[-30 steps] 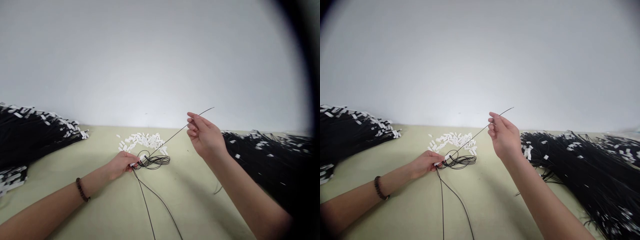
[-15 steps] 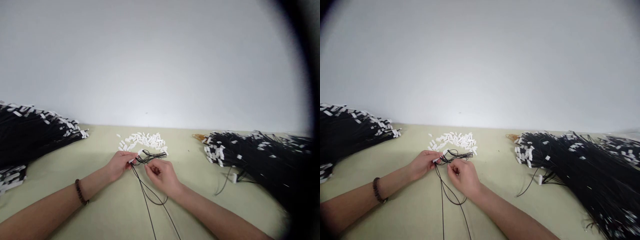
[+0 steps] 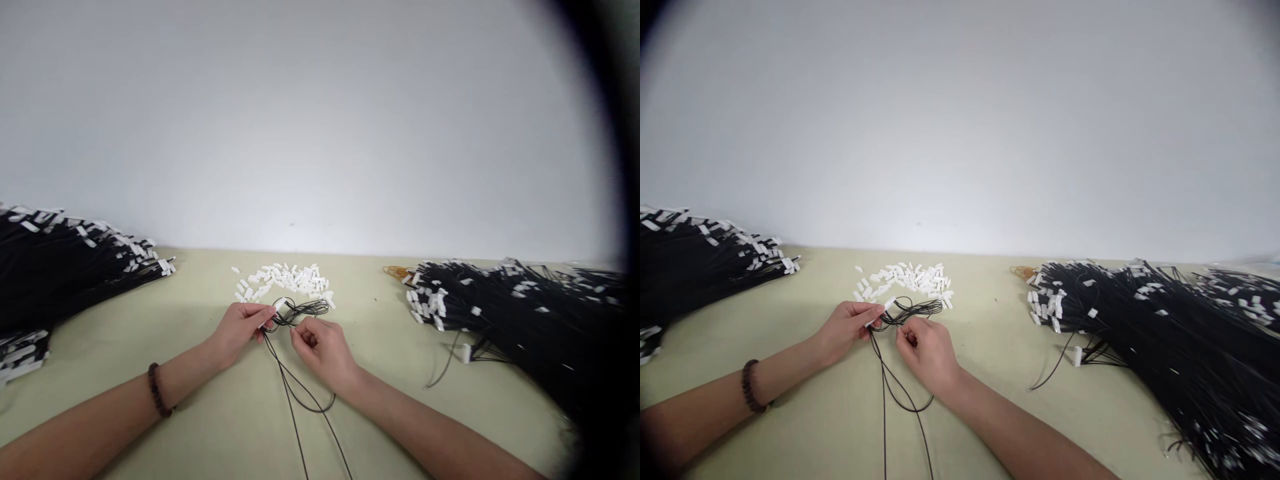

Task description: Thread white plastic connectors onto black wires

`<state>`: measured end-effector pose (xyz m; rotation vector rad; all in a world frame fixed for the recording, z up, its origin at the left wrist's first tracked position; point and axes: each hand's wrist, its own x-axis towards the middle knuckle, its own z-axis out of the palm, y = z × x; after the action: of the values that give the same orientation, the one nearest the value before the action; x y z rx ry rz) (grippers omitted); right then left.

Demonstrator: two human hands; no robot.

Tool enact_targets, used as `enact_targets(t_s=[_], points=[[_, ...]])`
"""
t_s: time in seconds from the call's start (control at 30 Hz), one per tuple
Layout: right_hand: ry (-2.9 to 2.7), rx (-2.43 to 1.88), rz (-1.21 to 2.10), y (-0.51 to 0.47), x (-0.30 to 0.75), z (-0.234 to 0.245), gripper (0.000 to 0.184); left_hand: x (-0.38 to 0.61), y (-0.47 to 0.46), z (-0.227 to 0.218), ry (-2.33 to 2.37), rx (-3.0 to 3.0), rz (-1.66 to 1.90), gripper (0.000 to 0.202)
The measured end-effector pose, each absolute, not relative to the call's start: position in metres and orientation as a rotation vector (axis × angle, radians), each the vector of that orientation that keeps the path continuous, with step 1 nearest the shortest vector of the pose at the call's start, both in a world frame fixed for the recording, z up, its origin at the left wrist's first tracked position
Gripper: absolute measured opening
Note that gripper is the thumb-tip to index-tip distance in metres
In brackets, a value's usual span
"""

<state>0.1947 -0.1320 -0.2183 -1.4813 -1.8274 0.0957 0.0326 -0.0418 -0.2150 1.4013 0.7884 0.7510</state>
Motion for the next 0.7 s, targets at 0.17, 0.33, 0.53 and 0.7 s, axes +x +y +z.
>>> enact_targets(t_s=[0.17, 0.33, 0.53, 0.7], points=[[-1.819, -1.481, 0.085, -0.1327, 0.1953, -0.2185, 0.020, 0.0342, -0.0455, -0.2152, 0.811, 1.439, 0.784, 0.036], [-1.835, -1.470, 0.039, -0.1338, 0.1941, -0.2200, 0.019, 0.0345, -0.0468, -0.2154, 0.815, 1.463, 0.798, 0.036], [-1.856, -1.418, -0.046, -0.1330, 0.1939, -0.2251, 0.018, 0.0335, -0.0495, -0.2134, 0.824, 1.502, 0.803, 0.035], [-1.843, -1.411, -0.057, -0.1312, 0.1946, -0.2274, 0.018, 0.0339, -0.0480, -0.2153, 0.820, 1.492, 0.820, 0.035]])
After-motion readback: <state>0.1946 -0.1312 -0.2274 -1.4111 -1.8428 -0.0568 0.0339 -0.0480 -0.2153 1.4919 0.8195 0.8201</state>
